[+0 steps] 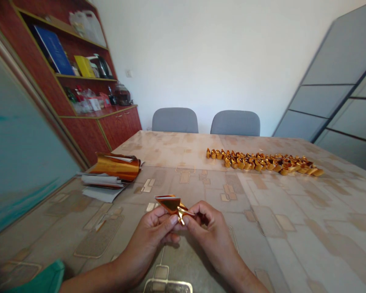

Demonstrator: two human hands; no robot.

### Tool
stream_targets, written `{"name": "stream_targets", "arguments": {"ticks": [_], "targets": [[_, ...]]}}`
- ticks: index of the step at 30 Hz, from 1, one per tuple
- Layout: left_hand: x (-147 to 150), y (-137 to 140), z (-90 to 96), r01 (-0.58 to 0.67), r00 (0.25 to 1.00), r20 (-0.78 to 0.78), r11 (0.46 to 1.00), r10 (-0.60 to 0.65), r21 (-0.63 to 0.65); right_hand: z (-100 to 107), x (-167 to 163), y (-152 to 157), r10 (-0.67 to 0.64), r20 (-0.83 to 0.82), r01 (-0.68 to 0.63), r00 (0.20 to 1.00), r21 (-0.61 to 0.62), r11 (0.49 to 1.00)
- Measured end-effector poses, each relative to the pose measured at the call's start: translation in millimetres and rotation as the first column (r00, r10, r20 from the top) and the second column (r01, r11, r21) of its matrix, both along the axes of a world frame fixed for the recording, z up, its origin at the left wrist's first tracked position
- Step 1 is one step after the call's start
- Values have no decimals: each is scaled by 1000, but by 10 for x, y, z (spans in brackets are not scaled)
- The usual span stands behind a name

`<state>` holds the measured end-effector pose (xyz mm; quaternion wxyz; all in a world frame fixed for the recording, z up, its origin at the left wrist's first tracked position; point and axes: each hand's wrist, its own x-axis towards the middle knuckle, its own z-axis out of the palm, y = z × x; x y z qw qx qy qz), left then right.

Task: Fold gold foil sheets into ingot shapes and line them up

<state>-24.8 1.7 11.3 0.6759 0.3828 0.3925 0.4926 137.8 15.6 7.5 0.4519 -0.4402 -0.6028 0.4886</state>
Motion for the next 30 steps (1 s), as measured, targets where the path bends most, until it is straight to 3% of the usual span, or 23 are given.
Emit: {"name": "stream_targets", "arguments": {"ticks": [7, 17, 23, 30], "targets": [[3, -36, -37, -2, 1000, -20, 1000, 2, 30, -16, -17, 10, -71, 30, 71, 997, 16, 997], [0, -26, -15, 69, 994, -86, 993, -61, 94, -24, 26, 0, -16, 133, 5, 991, 85, 996], [2, -35, -38, 98, 990, -111, 992, -89, 77, 9, -1, -22, -49, 236, 26, 971, 98, 995], [6, -52, -30, 100, 990, -101, 995, -97, 26, 41, 0, -35, -2, 310, -38, 951, 123, 992]]}}
